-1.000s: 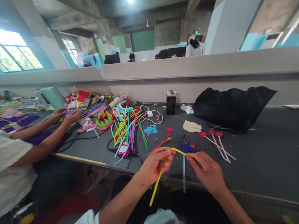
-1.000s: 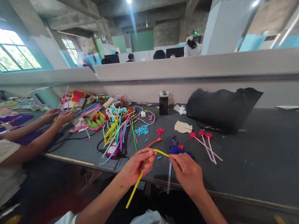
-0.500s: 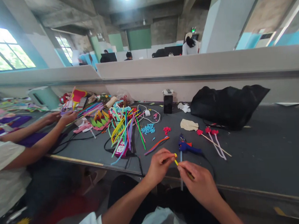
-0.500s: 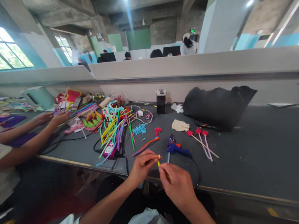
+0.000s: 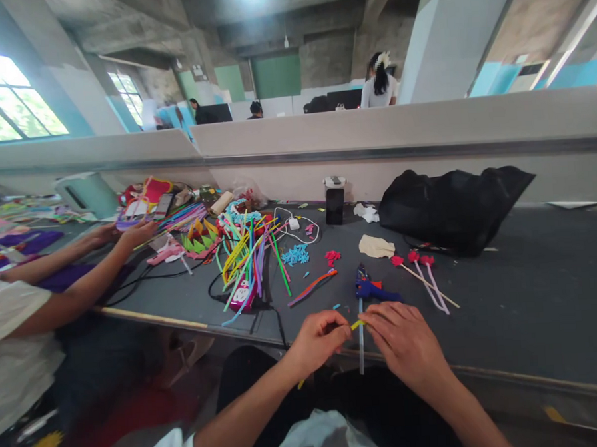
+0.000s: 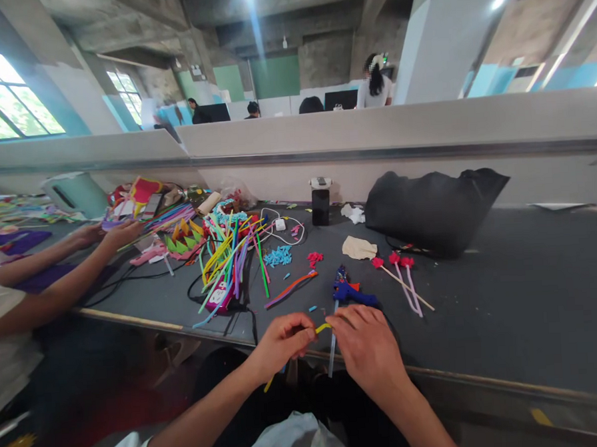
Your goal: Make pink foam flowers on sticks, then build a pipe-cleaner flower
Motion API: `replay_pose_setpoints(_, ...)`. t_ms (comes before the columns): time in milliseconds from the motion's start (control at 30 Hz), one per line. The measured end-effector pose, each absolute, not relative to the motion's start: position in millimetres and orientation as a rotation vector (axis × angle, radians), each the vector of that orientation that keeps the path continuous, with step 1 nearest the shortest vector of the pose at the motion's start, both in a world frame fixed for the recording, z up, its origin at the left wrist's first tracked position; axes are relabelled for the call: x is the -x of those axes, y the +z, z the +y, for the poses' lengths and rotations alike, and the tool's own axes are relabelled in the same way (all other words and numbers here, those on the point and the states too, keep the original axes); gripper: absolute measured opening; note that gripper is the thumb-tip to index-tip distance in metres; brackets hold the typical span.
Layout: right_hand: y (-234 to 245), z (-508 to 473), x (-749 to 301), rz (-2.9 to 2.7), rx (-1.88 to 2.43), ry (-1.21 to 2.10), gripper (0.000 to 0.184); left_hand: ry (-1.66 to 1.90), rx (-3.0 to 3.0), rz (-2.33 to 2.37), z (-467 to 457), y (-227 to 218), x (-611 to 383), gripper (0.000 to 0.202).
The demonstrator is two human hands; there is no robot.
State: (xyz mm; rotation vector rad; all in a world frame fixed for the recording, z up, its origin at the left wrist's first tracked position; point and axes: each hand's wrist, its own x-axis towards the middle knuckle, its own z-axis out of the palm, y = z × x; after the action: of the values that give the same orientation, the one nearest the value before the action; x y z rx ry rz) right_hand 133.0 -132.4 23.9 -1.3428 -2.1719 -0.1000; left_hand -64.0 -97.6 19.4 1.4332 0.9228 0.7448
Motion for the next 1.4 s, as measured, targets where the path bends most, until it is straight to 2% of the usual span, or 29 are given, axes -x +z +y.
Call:
replay_pose_setpoints(100,29,-138,-128,-2.181,1.280,-0.176,0.029,0.783,-1.599,0.981,-99,23,65,0.022)
replay_pose_setpoints(200,25,-139,-126,-2.181,1.165,-0.027,0.025,0.752,-1.682,0.929,-102,26,67,0.023)
replay_pose_setpoints(333,20,-140,-128,-2.190,1.096,0.207,0.022,0.567,-1.442,0.869,-103,26,71,0.031)
replay_pose_setpoints(467,24,-141,-127,-2.213,1.004,0.303,0.018,0.500,-1.214,0.845,-102,26,72,0.037)
replay_pose_setpoints(767,27,-137,-125,-2.259,0.974,0.278,0.016,0.422,-0.957,0.742,-95,27,72,0.052)
replay_pose_setpoints(900,25,-136,-127,-2.336,0.992,0.093,0.016,0.324,-1.075,0.744,-93,29,72,0.043)
replay_pose_setpoints(1033,28,-136,-128,-2.420,0.954,-0.034,0.020,0.302,-1.128,0.749,-92,29,71,0.044)
replay_pose_setpoints(1267,31,-140,-133,-2.321,0.970,0.261,0.016,0.289,-1.140,0.727,-89,25,70,0.042)
replay_pose_setpoints(1400,26,-142,-132,-2.272,1.001,0.308,0.016,0.324,-1.141,0.731,-91,25,68,0.042)
